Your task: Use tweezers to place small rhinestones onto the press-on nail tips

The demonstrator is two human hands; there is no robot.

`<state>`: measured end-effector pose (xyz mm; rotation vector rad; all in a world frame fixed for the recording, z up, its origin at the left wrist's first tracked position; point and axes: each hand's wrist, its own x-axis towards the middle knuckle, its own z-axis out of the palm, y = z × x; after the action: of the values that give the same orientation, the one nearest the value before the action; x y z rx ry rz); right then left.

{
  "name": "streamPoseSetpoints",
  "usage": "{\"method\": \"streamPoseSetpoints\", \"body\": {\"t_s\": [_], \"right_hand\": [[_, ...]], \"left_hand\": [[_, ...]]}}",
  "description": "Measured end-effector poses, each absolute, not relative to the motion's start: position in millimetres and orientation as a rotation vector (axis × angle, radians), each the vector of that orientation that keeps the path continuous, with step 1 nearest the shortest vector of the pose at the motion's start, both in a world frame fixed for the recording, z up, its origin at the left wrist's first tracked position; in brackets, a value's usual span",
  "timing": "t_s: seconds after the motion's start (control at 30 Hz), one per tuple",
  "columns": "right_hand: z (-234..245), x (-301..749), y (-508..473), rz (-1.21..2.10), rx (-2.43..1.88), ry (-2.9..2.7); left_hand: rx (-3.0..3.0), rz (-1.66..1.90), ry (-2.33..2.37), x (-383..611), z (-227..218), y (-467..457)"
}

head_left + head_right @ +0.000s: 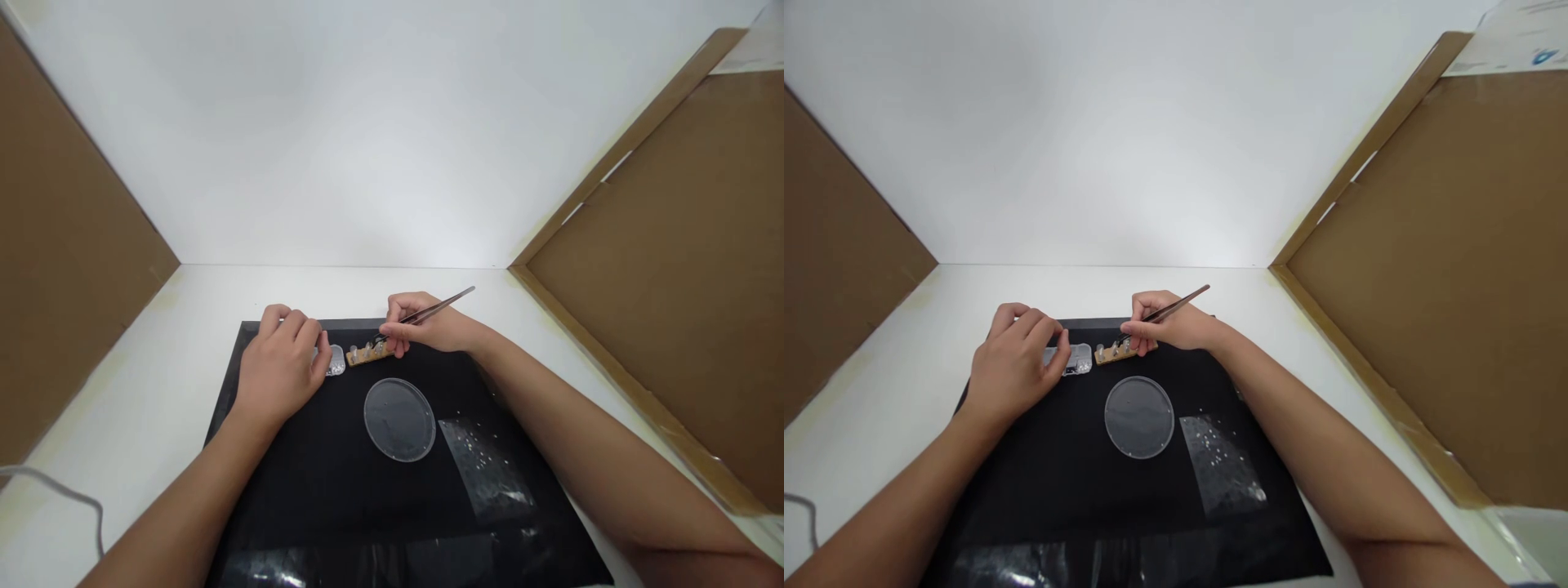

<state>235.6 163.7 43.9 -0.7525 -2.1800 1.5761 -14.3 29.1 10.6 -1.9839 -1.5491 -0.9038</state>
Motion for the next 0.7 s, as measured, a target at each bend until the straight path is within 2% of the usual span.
{"method": "streamPoseSetpoints", "body": {"t_s": [0.47, 0.7], "right_hand": [[51, 238, 161, 1.585, -0.73, -2.181], [63, 232, 149, 1.556, -0.66, -2.008]], "left_hand": [[-2.009, -0.921, -1.548, -15, 10, 30], [-2.244, -1.046, -1.448, -7, 16, 27]]}}
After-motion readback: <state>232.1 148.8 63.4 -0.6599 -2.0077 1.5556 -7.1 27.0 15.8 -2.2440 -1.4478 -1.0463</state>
